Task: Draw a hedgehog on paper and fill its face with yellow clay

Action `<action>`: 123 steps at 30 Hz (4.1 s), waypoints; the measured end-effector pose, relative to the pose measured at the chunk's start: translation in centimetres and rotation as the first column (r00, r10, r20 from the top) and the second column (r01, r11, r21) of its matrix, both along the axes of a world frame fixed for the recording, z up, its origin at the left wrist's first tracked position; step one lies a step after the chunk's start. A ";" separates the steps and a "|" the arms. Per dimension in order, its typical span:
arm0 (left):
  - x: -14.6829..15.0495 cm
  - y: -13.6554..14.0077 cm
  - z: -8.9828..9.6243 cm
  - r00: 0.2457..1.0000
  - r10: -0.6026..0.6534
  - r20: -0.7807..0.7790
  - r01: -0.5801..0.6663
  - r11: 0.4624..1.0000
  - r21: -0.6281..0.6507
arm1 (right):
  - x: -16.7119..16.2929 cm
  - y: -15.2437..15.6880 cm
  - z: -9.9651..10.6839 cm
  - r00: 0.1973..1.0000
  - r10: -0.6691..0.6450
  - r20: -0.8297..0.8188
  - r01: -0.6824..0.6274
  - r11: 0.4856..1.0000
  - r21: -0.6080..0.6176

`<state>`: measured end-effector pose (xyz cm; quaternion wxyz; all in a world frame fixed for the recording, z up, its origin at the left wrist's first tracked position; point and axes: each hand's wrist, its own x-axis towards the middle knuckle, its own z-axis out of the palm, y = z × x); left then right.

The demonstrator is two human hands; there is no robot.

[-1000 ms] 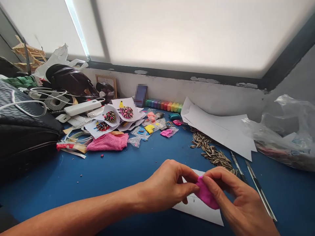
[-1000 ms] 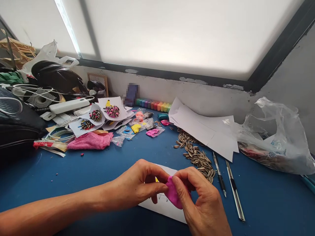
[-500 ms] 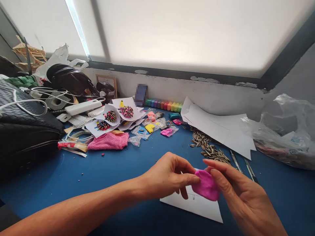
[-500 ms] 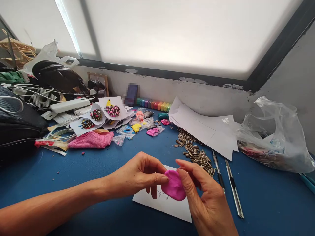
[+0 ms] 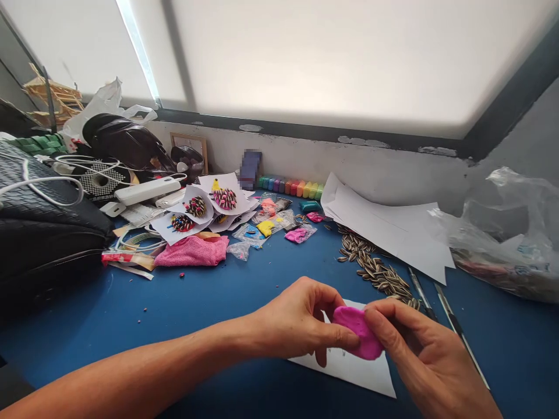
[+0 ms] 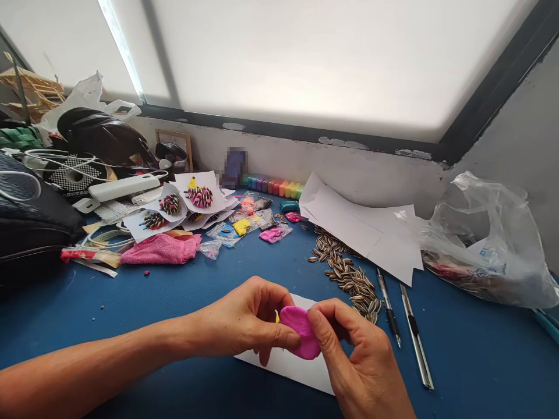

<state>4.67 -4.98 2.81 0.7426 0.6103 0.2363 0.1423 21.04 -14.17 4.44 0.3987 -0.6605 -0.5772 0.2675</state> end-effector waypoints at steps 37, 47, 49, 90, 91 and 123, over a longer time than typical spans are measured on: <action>0.1 0.1 0.8 0.988 0.136 0.079 -0.134 0.990 -0.036 | 1.3 0.0 -0.8 0.996 -0.077 -0.048 0.079 0.996 0.033; 0.2 -0.4 0.6 0.986 0.069 0.154 -0.058 0.996 -0.075 | 1.0 0.3 -1.6 1.000 -0.005 -0.011 0.006 0.991 0.137; 0.2 -0.4 0.6 0.984 0.063 0.169 -0.048 0.995 -0.088 | 1.1 0.3 -1.7 1.000 -0.015 -0.007 0.016 0.990 0.143; -0.2 0.6 0.8 0.981 0.158 0.111 -0.152 0.987 -0.059 | -1.1 0.1 0.3 0.971 -0.189 -0.145 0.174 0.979 -0.107; -0.2 0.6 0.8 0.980 0.164 0.114 -0.157 0.986 -0.062 | -1.1 0.2 0.2 0.972 -0.179 -0.150 0.161 0.979 -0.128; -0.6 1.7 0.1 0.999 -0.002 0.037 0.001 0.999 0.038 | 0.3 1.0 -0.1 0.991 0.081 -0.109 -0.102 0.972 -0.210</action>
